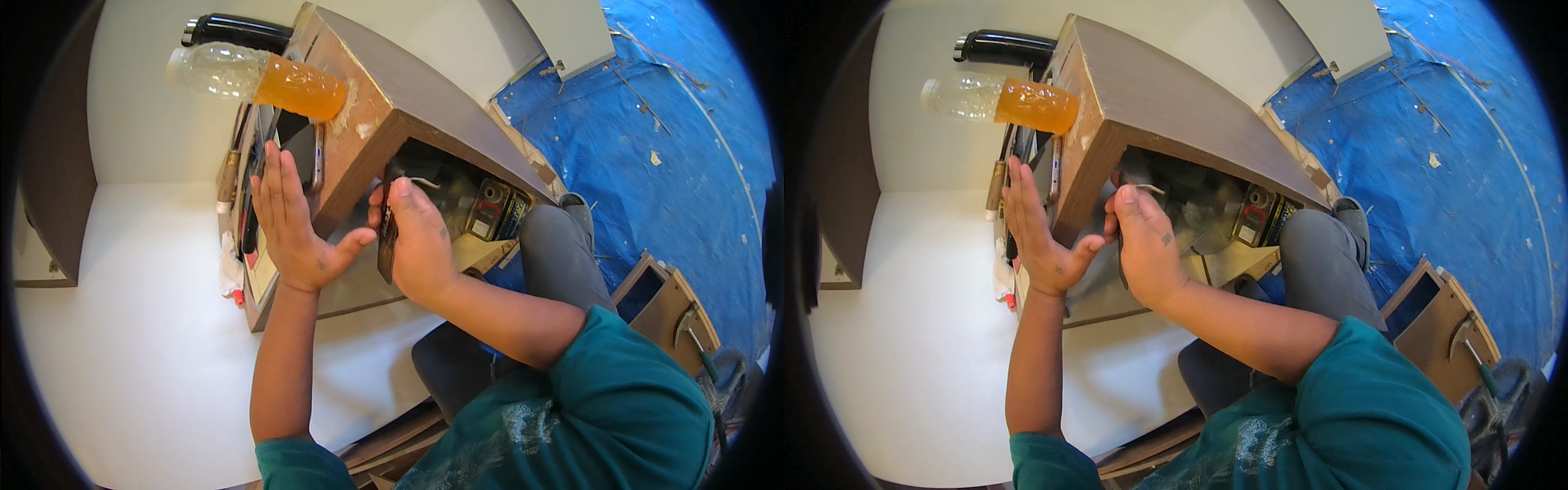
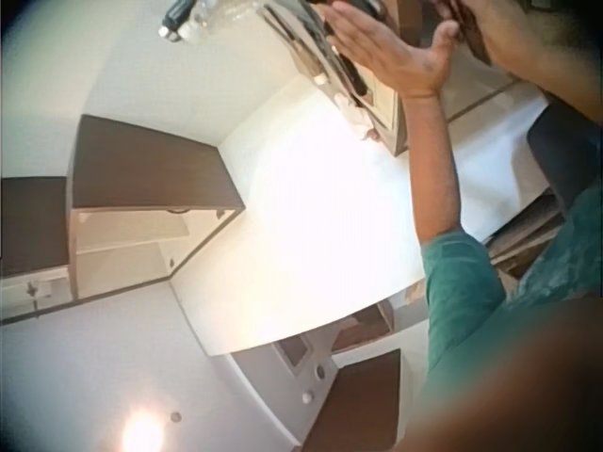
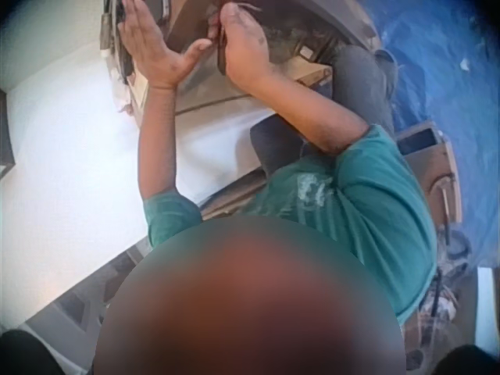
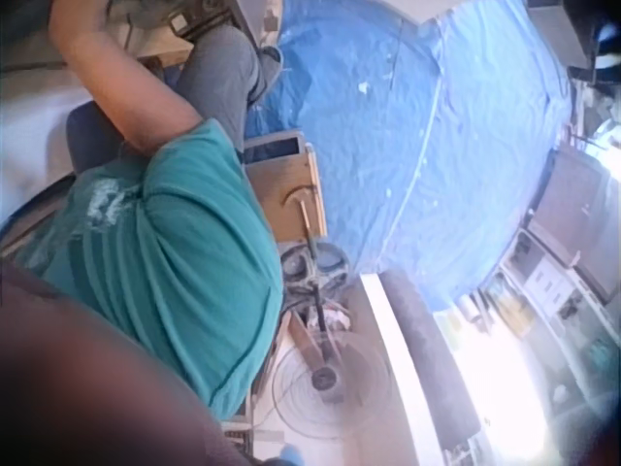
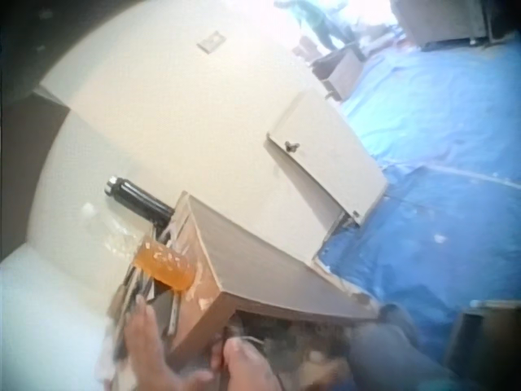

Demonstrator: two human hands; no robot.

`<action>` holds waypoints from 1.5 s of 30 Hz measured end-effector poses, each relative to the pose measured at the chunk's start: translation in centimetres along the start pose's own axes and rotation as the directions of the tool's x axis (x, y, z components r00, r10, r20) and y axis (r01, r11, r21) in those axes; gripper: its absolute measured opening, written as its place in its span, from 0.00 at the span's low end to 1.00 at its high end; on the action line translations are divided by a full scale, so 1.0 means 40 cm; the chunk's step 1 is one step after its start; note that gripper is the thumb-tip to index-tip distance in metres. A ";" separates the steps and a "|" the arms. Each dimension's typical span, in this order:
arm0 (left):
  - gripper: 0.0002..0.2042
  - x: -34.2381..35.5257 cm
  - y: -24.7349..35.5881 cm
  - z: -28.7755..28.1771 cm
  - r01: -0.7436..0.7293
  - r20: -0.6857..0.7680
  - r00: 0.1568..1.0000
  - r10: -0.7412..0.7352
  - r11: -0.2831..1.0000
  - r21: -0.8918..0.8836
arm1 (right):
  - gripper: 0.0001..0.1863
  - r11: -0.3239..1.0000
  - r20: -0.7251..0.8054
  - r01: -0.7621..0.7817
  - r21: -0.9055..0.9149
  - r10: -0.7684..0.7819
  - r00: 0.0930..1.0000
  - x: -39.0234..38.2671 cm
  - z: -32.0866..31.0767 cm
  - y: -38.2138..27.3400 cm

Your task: The person is repairing a wooden cabinet. They use a chisel to scrape the edge of the cabinet and then use a sanding block to smooth the surface.

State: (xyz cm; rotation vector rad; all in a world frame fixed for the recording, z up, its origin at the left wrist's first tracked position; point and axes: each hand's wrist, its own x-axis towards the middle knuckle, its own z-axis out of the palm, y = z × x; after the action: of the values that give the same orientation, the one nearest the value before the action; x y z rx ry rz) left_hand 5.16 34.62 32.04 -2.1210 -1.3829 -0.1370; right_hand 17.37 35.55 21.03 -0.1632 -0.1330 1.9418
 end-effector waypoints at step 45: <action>0.10 0.112 0.288 0.286 -0.158 0.444 0.689 -0.573 -0.717 -0.679 | 0.23 0.066 0.217 0.272 -0.960 0.790 0.573 -0.163 -0.829 0.113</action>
State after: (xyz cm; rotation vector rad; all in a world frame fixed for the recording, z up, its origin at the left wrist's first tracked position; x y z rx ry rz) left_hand 14.51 41.05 19.57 -1.5684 -1.5582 -3.5703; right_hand 21.48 28.34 -12.05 -0.2375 -2.3224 1.8095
